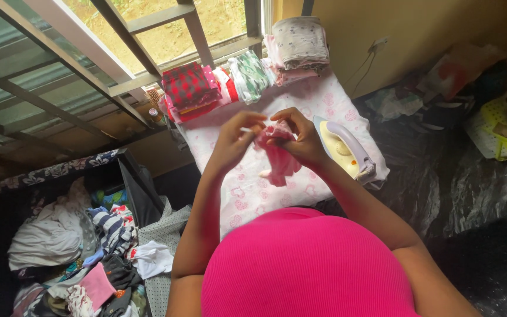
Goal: Ironing and folding small pieces of baby clothing on a tabletop.
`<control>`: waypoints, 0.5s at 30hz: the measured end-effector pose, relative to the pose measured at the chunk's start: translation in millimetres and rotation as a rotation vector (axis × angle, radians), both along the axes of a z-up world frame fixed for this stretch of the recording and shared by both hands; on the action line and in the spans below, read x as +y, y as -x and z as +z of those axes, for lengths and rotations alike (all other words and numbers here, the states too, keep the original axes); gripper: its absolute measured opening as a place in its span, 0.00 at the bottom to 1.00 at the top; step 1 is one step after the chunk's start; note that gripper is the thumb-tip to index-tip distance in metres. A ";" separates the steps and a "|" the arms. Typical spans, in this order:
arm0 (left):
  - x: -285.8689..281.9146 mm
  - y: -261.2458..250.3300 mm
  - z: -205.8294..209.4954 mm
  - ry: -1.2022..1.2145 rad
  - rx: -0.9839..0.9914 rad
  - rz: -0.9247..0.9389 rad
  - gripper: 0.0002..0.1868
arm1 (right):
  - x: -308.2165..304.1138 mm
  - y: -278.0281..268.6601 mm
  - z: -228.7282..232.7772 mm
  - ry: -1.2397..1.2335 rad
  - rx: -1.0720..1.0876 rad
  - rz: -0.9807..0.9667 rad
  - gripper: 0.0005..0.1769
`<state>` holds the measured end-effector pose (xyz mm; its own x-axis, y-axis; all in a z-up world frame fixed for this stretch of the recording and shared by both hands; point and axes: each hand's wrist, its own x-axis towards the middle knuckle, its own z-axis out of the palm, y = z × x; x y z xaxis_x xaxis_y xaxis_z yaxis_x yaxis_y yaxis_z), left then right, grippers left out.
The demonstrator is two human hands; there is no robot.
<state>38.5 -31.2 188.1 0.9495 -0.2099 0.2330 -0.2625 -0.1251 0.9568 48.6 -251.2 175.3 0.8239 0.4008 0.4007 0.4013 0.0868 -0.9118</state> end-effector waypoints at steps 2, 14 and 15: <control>-9.2 13.1 30.5 -0.079 0.037 -0.057 0.22 | -0.3 -0.7 -3.0 -0.002 0.070 -0.002 0.27; 5.4 18.1 -1.9 -0.197 0.013 -0.041 0.14 | -5.3 -0.9 -16.6 0.195 0.225 0.130 0.28; 5.6 22.1 9.8 -0.173 0.080 -0.032 0.14 | -5.2 2.1 -16.8 0.357 0.210 0.075 0.25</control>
